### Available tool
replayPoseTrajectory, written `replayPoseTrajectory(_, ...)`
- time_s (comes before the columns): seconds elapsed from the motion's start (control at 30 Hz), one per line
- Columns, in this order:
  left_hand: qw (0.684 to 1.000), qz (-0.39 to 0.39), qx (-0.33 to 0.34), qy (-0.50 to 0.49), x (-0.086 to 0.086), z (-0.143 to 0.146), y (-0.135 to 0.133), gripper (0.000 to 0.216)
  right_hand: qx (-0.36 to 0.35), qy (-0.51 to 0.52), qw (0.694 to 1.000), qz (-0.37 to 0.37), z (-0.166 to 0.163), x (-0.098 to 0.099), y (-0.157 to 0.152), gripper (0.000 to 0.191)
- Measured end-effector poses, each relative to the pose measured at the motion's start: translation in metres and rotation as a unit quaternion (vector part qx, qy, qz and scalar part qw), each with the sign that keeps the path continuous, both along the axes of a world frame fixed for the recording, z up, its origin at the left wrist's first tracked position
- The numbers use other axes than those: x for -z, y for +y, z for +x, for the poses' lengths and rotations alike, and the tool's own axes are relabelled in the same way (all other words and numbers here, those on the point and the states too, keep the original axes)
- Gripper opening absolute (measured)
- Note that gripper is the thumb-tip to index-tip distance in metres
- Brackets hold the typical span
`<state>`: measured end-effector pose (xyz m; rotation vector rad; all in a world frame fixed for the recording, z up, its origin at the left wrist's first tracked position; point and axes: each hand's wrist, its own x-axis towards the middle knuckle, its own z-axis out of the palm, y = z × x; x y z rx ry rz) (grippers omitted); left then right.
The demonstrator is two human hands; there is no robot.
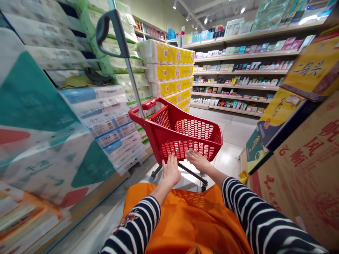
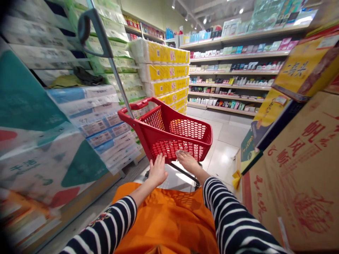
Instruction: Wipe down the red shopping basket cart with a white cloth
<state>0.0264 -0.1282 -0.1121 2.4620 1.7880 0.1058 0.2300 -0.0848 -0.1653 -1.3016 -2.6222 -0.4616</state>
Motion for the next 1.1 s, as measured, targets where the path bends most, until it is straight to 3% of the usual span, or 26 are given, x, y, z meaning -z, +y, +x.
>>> replayPoseTrajectory(0.07, 1.000, -0.001, -0.007, -0.003, -0.001, -0.002, 0.002, 0.073, -0.027, 0.008, 0.999, 0.024, -0.008, -0.010, 0.001, 0.039)
replayPoseTrajectory(0.2, 1.000, -0.002, -0.023, -0.004, -0.010, -0.005, 0.008, 0.072, -0.065, 0.014, 0.993, 0.096, -0.027, -0.054, 0.025, 0.043)
replayPoseTrajectory(0.27, 1.000, 0.007, -0.022, -0.003, -0.014, -0.008, 0.011, 0.072, -0.062, 0.012, 0.992, 0.106, -0.032, -0.066, 0.037, 0.042)
replayPoseTrajectory(0.33, 1.000, 0.022, -0.020, -0.001, -0.016, -0.012, 0.014, 0.073, -0.060, 0.007, 0.993, 0.096, -0.033, -0.063, 0.041, 0.043)
replayPoseTrajectory(0.5, 0.999, 0.034, -0.032, 0.004, -0.016, -0.025, 0.018, 0.073, -0.031, -0.006, 0.999, 0.041, -0.029, -0.022, 0.023, 0.044)
replayPoseTrajectory(0.57, 0.999, 0.030, -0.034, 0.006, -0.016, -0.027, 0.020, 0.074, -0.039, -0.014, 0.999, 0.028, -0.031, -0.019, 0.020, 0.043)
replayPoseTrajectory(0.7, 0.999, 0.033, -0.039, 0.001, -0.017, -0.028, 0.023, 0.073, -0.089, 0.011, 0.993, 0.080, -0.048, -0.053, 0.038, 0.042)
replayPoseTrajectory(0.83, 0.998, 0.043, -0.036, -0.006, -0.021, -0.028, 0.024, 0.071, -0.089, 0.051, 0.987, 0.125, -0.066, -0.086, 0.065, 0.042)
replayPoseTrajectory(0.93, 0.999, 0.038, -0.033, -0.001, -0.022, -0.032, 0.024, 0.073, -0.076, 0.036, 0.992, 0.092, -0.071, -0.072, 0.064, 0.040)
replayPoseTrajectory(1.1, 0.999, 0.034, -0.042, -0.002, -0.013, -0.043, 0.024, 0.076, -0.032, 0.009, 0.999, 0.003, -0.072, -0.020, 0.039, 0.041)
